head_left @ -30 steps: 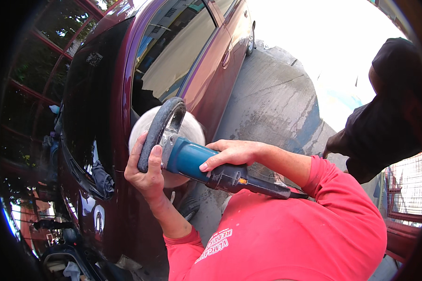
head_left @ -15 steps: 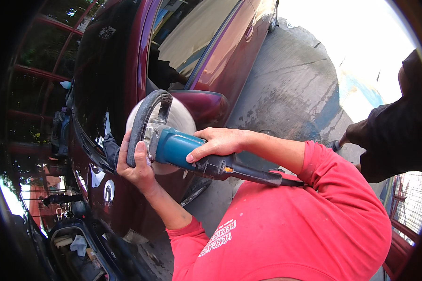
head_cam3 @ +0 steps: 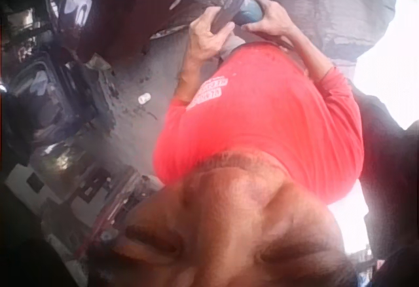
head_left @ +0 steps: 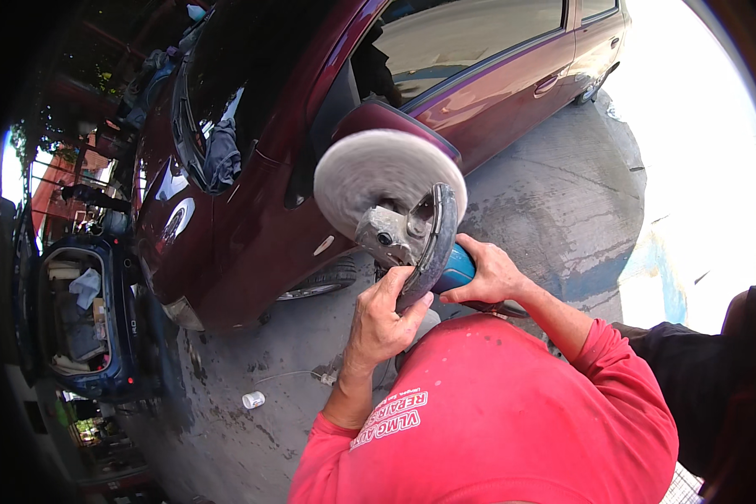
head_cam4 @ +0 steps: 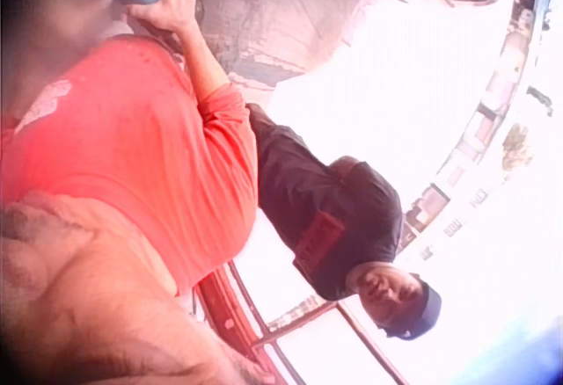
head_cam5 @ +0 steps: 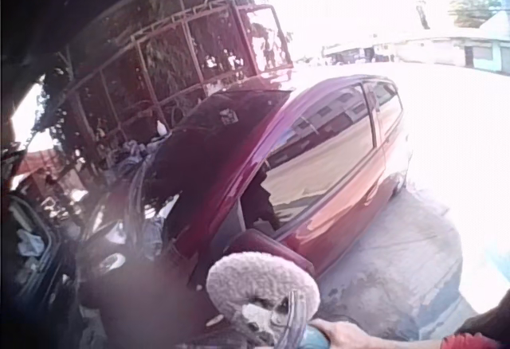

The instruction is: The person uses a rotary polisher with a buffing pad to polish the side mirror and adjacent door panel of a maroon car. The person moves the tool across the curved surfaces and briefly wipes the area with a cloth.

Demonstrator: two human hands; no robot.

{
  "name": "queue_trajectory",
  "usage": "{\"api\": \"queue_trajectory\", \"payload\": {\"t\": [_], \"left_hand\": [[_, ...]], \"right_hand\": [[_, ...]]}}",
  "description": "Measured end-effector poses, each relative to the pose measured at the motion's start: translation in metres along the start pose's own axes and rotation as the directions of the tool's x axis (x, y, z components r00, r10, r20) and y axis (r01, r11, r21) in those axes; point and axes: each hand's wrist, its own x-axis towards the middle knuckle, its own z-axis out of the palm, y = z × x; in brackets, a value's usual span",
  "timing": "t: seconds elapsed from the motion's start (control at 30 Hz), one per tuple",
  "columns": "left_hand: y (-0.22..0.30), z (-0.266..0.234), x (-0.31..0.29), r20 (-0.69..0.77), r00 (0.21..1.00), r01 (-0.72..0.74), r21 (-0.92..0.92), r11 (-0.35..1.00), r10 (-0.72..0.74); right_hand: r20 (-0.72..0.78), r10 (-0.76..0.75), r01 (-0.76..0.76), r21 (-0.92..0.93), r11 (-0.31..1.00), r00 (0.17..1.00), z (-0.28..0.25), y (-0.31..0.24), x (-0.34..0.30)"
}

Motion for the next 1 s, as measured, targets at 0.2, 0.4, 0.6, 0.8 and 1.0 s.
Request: {"api": "queue_trajectory", "payload": {"t": [0.2,0.4,0.6,0.8,1.0], "left_hand": [[-0.064,-0.022,0.001,-0.189,0.98,0.073,0.074,0.995,-0.058],[-0.105,-0.058,0.031,-0.264,0.963,0.086,0.102,0.991,-0.056],[-0.095,-0.007,0.0,-0.164,0.979,0.114,-0.049,0.992,-0.121],[-0.091,0.05,-0.024,-0.05,0.996,0.065,-0.051,0.997,-0.067],[-0.093,-0.004,-0.004,-0.067,0.984,0.163,-0.06,0.985,-0.167]], "right_hand": [[0.048,-0.026,0.031,-0.11,0.993,0.999,0.05,-0.007,0.063],[0.146,-0.086,0.096,-0.062,0.993,0.986,0.063,-0.02,0.142],[0.116,-0.081,0.102,-0.185,0.977,0.99,0.041,0.015,0.089],[0.113,-0.001,0.024,-0.204,0.979,0.994,0.029,0.045,0.025],[0.138,-0.048,0.071,-0.168,0.983,0.989,0.051,0.023,0.069]]}}
